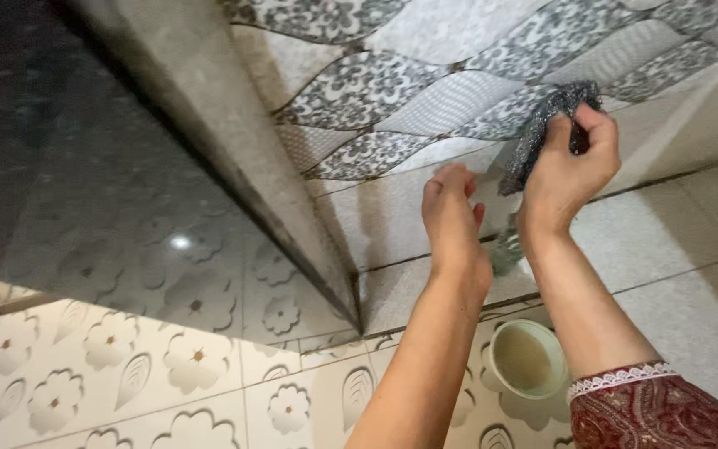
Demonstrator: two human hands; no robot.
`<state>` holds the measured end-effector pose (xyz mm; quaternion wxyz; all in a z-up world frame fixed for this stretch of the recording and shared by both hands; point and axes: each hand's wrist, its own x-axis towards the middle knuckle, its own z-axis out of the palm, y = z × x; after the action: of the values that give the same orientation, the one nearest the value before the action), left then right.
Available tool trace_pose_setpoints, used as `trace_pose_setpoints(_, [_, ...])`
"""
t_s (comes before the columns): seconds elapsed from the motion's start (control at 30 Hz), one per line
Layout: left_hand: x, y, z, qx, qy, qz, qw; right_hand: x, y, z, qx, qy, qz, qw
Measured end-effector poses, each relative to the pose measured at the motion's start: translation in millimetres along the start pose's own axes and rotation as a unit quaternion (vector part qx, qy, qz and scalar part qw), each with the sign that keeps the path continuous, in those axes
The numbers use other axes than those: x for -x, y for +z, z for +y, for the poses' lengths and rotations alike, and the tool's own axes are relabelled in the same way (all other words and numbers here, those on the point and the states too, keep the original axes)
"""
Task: The person scrubs a tiled floor and the base of a tiled wall using a steel wool pad and a green cloth. They repeatedly dip the pad into a small bowl of liquid and scrub along the grout lines and tile surfaces.
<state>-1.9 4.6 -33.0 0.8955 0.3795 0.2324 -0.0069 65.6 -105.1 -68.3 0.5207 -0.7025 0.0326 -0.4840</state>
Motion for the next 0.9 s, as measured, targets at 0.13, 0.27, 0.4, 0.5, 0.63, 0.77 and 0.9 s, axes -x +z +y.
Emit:
trace_pose_setpoints(0.13, [-18.8, -13.5, 0.0, 0.037, 0.022, -0.011, 0.999, 47.5, 8.5, -15.6, 0.076, -0.107, -0.057, 0.990])
trace_pose_setpoints(0.27, [-32.4, -19.1, -16.7, 0.029, 0.009, 0.041, 0.999, 47.4, 5.9, -26.7, 0.040, -0.002, -0.072, 0.997])
trace_pose_setpoints(0.4, [-36.9, -31.9, -18.0, 0.042, 0.067, -0.022, 0.997, 57.3, 14.8, -43.0, 0.060, -0.082, -0.080, 0.992])
trace_pose_setpoints(0.5, [-34.3, -33.5, -7.9, 0.076, 0.053, -0.004, 0.996, 63.1, 21.3, -54.7, 0.061, -0.135, -0.110, 0.983])
trace_pose_setpoints(0.63, [-23.5, -29.0, 1.4, 0.135, 0.018, 0.064, 0.989, 65.5, 17.9, -72.2, 0.112, -0.196, -0.151, 0.962])
trace_pose_setpoints(0.77, [-14.0, -26.8, 5.4, 0.153, 0.059, 0.017, 0.986, 60.5, 12.0, -89.3, 0.165, -0.256, -0.193, 0.933])
trace_pose_setpoints(0.9, [-13.1, -31.0, 3.9, 0.183, 0.036, 0.046, 0.981, 63.4, 11.1, -89.1, 0.171, -0.246, -0.200, 0.933])
